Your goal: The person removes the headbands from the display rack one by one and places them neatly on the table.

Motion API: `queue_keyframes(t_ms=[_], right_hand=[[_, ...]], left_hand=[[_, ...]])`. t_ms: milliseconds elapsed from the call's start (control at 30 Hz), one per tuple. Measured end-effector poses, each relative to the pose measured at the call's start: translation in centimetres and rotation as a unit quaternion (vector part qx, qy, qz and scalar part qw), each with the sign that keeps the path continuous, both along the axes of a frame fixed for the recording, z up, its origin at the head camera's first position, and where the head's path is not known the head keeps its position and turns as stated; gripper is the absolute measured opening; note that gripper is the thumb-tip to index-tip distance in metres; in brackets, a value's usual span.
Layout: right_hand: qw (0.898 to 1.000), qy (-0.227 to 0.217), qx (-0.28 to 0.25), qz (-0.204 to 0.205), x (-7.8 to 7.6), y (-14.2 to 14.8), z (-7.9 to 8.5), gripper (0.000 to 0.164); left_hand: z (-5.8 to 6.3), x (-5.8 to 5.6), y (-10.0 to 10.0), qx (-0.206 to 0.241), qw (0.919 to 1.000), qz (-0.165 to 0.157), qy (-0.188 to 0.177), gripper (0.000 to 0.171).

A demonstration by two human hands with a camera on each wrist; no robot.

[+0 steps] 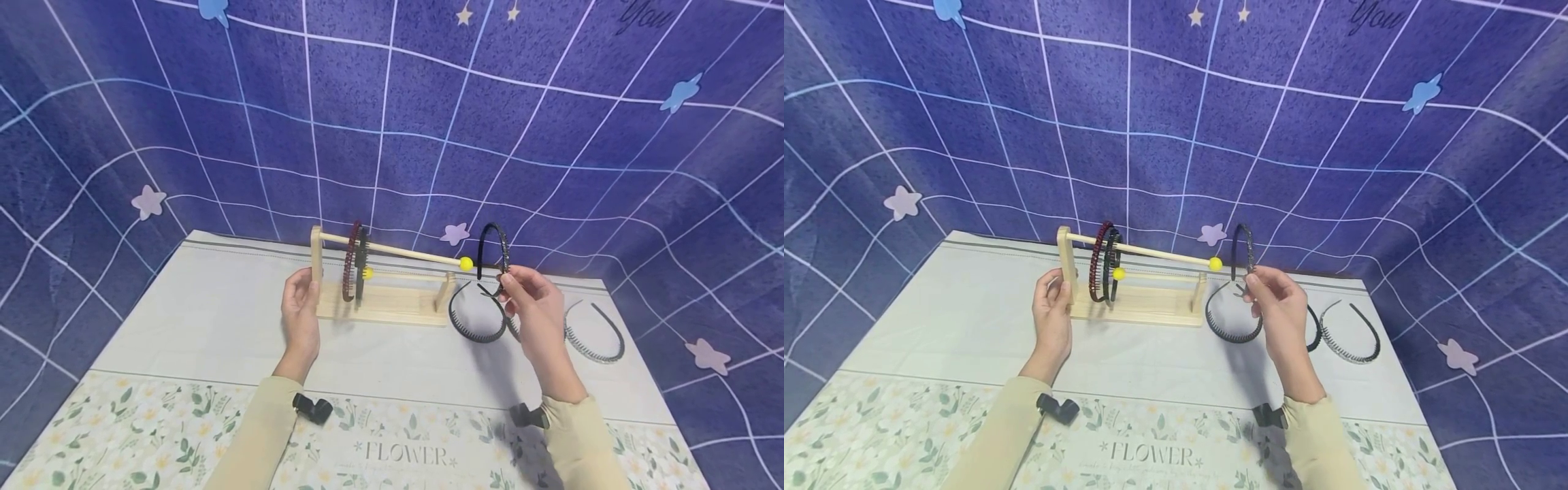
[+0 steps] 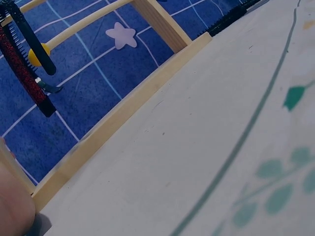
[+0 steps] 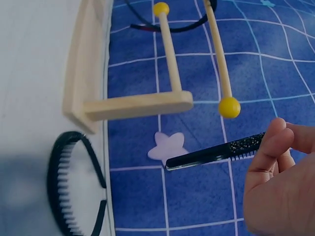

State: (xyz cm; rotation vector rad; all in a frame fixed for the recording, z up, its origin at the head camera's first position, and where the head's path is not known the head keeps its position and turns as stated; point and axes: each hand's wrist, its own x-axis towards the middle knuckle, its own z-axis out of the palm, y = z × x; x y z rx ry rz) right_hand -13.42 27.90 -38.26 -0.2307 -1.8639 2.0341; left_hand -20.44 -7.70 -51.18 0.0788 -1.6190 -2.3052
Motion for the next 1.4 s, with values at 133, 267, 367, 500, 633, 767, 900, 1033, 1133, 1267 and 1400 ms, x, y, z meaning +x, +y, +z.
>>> queue_keyframes(t_ms=[133,267,367,500,633,767,900,1033,1133,1267,1400], right_hand=[[1.000,-0.009,0.027,0.007,0.7,0.7,-0.6,0.009],[0.997,-0.019,0.067,0.022,1.5,1.3,-1.1,0.006],[0.994,-0.021,0.100,0.035,2.2,1.9,-1.5,0.009],[0.984,-0.022,0.172,0.050,3.2,2.8,-2.0,0.016],[0.971,-0.017,0.227,0.066,4.2,3.5,-2.4,0.018],[0.965,-0.021,0.249,0.082,5.3,3.6,-2.3,0.016],[0.962,-0.031,0.255,0.091,6.5,3.8,-2.6,0.013],[0.962,-0.014,0.255,0.099,7.5,4.2,-3.1,0.010],[0.960,0.003,0.254,0.114,8.3,4.6,-3.6,0.012],[0.955,0.026,0.259,0.142,9.0,5.2,-4.4,0.018],[0.942,0.062,0.273,0.183,9.4,5.6,-5.2,0.028]], left_hand=[[0.0,0.0,0.0,0.000,1.0000,0.000,-0.001,0.028],[-0.1,0.0,0.0,-0.007,1.0000,-0.002,-0.005,0.028],[-0.1,0.0,-0.1,-0.011,0.9999,-0.004,-0.007,0.029],[0.0,-0.1,-0.1,-0.011,0.9999,-0.003,-0.009,0.029],[0.1,0.0,-0.1,-0.005,0.9999,-0.002,-0.014,0.028],[0.0,-0.1,0.0,-0.004,0.9999,-0.001,-0.012,0.028],[-0.1,-0.1,0.0,-0.003,1.0000,0.000,-0.007,0.026],[-0.2,-0.2,0.0,-0.004,1.0000,-0.003,-0.007,0.027],[-0.2,-0.2,0.0,-0.005,1.0000,0.000,-0.008,0.028],[-0.2,-0.2,0.0,-0.007,0.9999,0.002,-0.009,0.027],[-0.2,-0.1,0.0,-0.005,1.0000,0.002,-0.007,0.027]])
